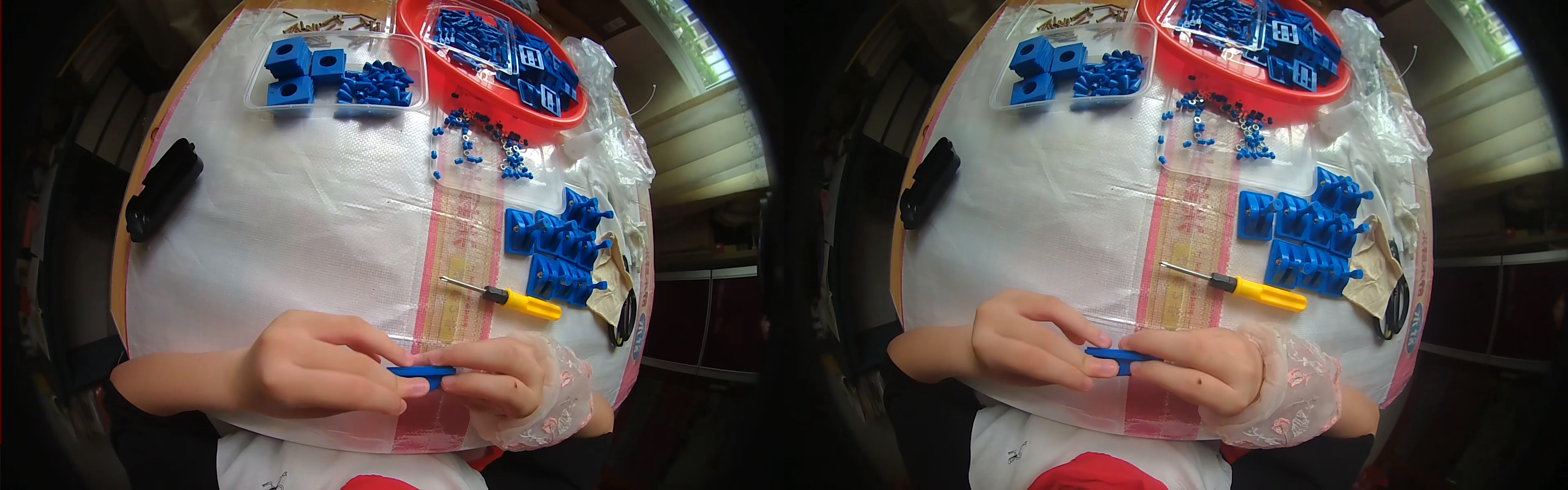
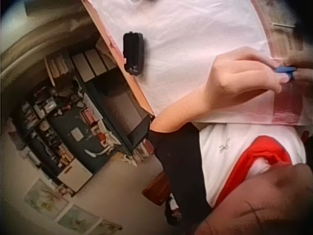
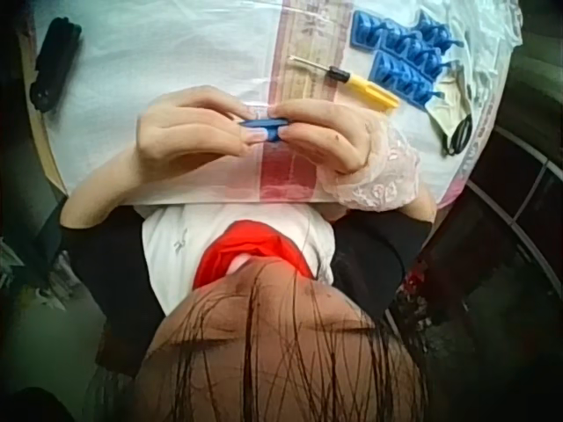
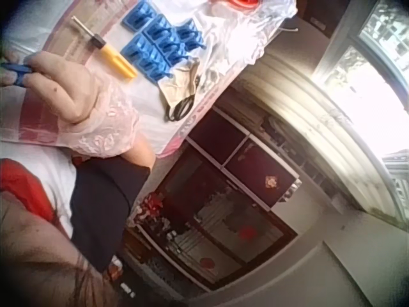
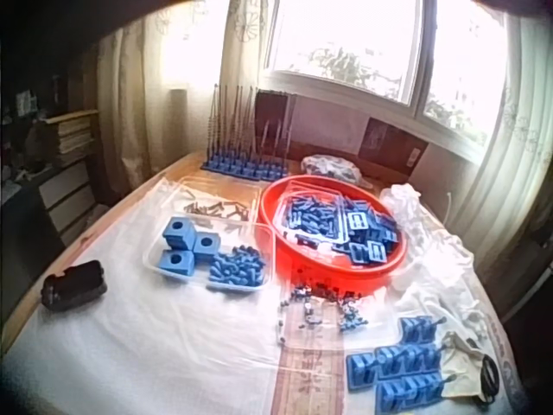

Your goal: The recorder is assembling small plastic components by inserting screws into blue plastic blocks using a screwdriver.

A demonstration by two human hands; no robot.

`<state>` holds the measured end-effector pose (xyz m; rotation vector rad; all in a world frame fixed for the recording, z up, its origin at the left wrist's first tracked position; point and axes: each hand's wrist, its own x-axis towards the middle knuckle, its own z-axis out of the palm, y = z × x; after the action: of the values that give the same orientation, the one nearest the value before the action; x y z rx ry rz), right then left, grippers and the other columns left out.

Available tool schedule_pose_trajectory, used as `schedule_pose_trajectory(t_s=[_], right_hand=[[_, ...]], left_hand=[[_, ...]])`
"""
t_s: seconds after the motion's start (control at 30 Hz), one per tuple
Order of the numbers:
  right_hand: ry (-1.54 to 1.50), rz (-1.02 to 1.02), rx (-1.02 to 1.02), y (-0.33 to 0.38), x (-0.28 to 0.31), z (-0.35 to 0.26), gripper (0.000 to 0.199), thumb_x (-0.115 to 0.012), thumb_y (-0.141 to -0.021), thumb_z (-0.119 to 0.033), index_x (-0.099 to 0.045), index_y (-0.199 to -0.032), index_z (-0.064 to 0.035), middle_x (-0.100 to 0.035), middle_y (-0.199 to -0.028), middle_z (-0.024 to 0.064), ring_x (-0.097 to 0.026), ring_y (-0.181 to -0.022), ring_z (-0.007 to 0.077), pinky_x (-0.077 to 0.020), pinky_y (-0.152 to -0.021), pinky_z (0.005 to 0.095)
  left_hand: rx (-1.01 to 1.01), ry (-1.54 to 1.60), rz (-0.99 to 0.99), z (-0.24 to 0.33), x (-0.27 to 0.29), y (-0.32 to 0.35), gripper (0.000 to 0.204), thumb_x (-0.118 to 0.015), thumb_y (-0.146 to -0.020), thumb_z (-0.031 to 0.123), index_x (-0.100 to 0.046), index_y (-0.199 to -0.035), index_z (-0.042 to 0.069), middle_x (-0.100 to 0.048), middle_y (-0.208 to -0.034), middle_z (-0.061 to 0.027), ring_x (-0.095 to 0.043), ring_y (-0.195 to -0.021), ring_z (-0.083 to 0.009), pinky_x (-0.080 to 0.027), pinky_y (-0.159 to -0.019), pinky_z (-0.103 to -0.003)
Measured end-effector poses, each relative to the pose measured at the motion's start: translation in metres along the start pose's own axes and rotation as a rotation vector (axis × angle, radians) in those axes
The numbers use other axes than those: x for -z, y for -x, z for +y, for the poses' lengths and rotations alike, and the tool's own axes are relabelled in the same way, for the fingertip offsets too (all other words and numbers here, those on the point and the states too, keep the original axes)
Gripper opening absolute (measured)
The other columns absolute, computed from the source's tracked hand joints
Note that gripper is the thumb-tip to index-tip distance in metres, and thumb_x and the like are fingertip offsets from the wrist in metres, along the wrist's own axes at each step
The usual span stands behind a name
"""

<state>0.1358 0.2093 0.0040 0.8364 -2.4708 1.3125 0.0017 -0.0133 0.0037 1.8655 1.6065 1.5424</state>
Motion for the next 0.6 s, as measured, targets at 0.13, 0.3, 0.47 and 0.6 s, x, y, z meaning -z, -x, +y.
schedule_pose_trajectory(t_s=[0.13,0.3,0.47,0.6], right_hand=[[-0.010,-0.054,0.066,-0.004,0.001,0.001,0.032,-0.053,-0.082,0.009,-0.050,-0.112,0.0003,-0.061,-0.114,0.0262,-0.071,-0.086,0.0338,-0.0605,-0.065,0.0369],[-0.027,0.021,0.178,-0.002,-0.007,0.008,0.024,-0.058,-0.084,0.006,-0.055,-0.108,0.0120,-0.058,-0.114,0.0313,-0.069,-0.088,0.0377,-0.0594,-0.071,0.0392],[-0.033,0.011,0.158,-0.002,-0.007,0.006,0.023,-0.058,-0.084,0.006,-0.056,-0.106,0.0123,-0.058,-0.114,0.0312,-0.069,-0.088,0.0381,-0.0596,-0.070,0.0395],[0.000,0.020,0.149,-0.004,-0.009,0.007,0.018,-0.052,-0.086,0.008,-0.051,-0.103,0.0048,-0.060,-0.109,0.0262,-0.071,-0.086,0.0386,-0.0613,-0.064,0.0377]], left_hand=[[0.280,0.383,0.134,0.000,-0.008,0.001,0.023,-0.077,-0.075,-0.002,-0.073,-0.097,0.006,-0.071,-0.097,-0.0086,-0.069,-0.085,-0.0194,-0.057,-0.073,-0.029],[0.302,0.327,0.035,0.003,-0.001,-0.001,0.026,-0.078,-0.076,-0.003,-0.064,-0.094,0.008,-0.074,-0.094,-0.0096,-0.068,-0.097,-0.0229,-0.057,-0.081,-0.031],[0.276,0.315,0.053,0.002,-0.003,-0.001,0.027,-0.079,-0.076,-0.002,-0.063,-0.095,0.008,-0.074,-0.093,-0.0089,-0.068,-0.095,-0.0233,-0.058,-0.080,-0.032],[0.275,0.321,0.072,0.000,-0.004,0.001,0.028,-0.079,-0.075,-0.003,-0.063,-0.096,0.007,-0.074,-0.094,-0.0090,-0.068,-0.095,-0.0235,-0.058,-0.079,-0.032]])
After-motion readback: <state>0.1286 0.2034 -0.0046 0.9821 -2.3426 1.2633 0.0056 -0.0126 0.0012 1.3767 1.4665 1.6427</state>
